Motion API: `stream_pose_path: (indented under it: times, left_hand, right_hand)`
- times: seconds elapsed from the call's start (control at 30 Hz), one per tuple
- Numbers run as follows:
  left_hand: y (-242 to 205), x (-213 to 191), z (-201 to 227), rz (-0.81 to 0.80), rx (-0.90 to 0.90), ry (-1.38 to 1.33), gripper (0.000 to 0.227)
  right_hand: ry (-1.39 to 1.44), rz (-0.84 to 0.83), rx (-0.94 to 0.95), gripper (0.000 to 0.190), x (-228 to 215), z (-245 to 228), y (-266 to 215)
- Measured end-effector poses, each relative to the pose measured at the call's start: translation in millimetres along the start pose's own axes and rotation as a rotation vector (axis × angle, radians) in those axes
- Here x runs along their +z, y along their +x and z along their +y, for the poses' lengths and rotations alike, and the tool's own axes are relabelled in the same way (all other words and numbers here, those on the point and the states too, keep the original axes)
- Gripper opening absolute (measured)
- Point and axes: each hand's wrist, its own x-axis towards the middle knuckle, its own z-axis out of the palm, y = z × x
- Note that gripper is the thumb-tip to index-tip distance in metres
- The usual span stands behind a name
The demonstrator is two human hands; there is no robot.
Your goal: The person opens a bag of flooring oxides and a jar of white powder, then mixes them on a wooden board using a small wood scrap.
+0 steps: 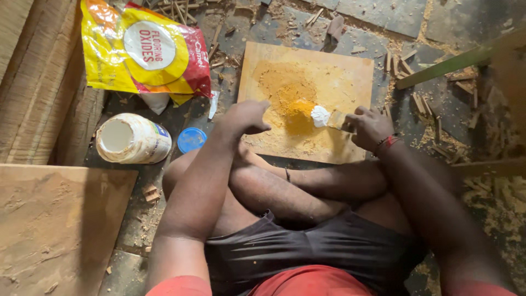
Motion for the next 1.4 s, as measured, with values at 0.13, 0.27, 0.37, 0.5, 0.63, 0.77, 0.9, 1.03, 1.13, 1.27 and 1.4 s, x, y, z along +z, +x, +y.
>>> stream_pose_path:
  times: [0.13, 0.27, 0.37, 0.5, 0.63, 0.77, 0.9, 1.03, 1.13, 1.27, 1.4]
  left_hand:
    - [6.2, 7.2, 8.3, 0.054, 0.072, -0.038, 0.069]
    - [5.8, -0.4, 19.8, -0.039, 0.039, -0.047, 0.065]
    - [2.4, -2.7, 23.3, -0.062, 0.004, -0.038, 0.064]
    - [1.4, -7.8, 22.1, -0.103, -0.044, -0.043, 0.062]
    - [-2.9, -5.0, 15.9, -0.084, -0.046, -0.041, 0.064]
    - [5.0, -1.8, 16.2, -0.076, -0.029, -0.042, 0.064]
    - [11.0, -3.7, 20.0, -0.063, -0.035, -0.066, 0.068]
    - [5.1, 0.9, 15.5, -0.031, 0.007, -0.053, 0.071]
    - [-1.4, 2.3, 14.0, -0.023, 0.003, -0.052, 0.069]
    - [-7.3, -4.5, 21.6, -0.041, -0.023, -0.058, 0.063]
    - [-10.8, -9.6, 29.2, -0.045, -0.008, -0.054, 0.064]
  right_hand:
    - [-0.157, 0.016, 0.025, 0.023, -23.5, -11.3, 0.8]
    - [-0.067, 0.133, -0.047, 0.037, -39.5, -26.9, 5.4]
    - [-0.001, 0.163, -0.15, 0.045, -30.9, -44.6, 21.1]
    - [-0.03, 0.177, -0.156, 0.035, -14.9, -55.4, 29.5]
    - [-0.074, 0.204, -0.09, 0.038, -12.4, -42.7, 19.6]
    - [-0.017, 0.293, -0.104, 0.04, -7.3, -41.1, 9.5]
    - [-0.009, 0.195, -0.068, 0.037, -16.1, -44.4, 11.7]
    - [0.216, 0.141, -0.053, 0.034, -27.8, -31.1, 13.3]
    - [0.597, -0.013, -0.004, 0.029, -12.5, -3.5, 24.9]
    - [1.111, -0.242, 0.147, 0.027, 14.8, 39.4, 33.6]
    - [1.138, -0.287, 0.282, 0.026, 25.9, 81.2, 29.0]
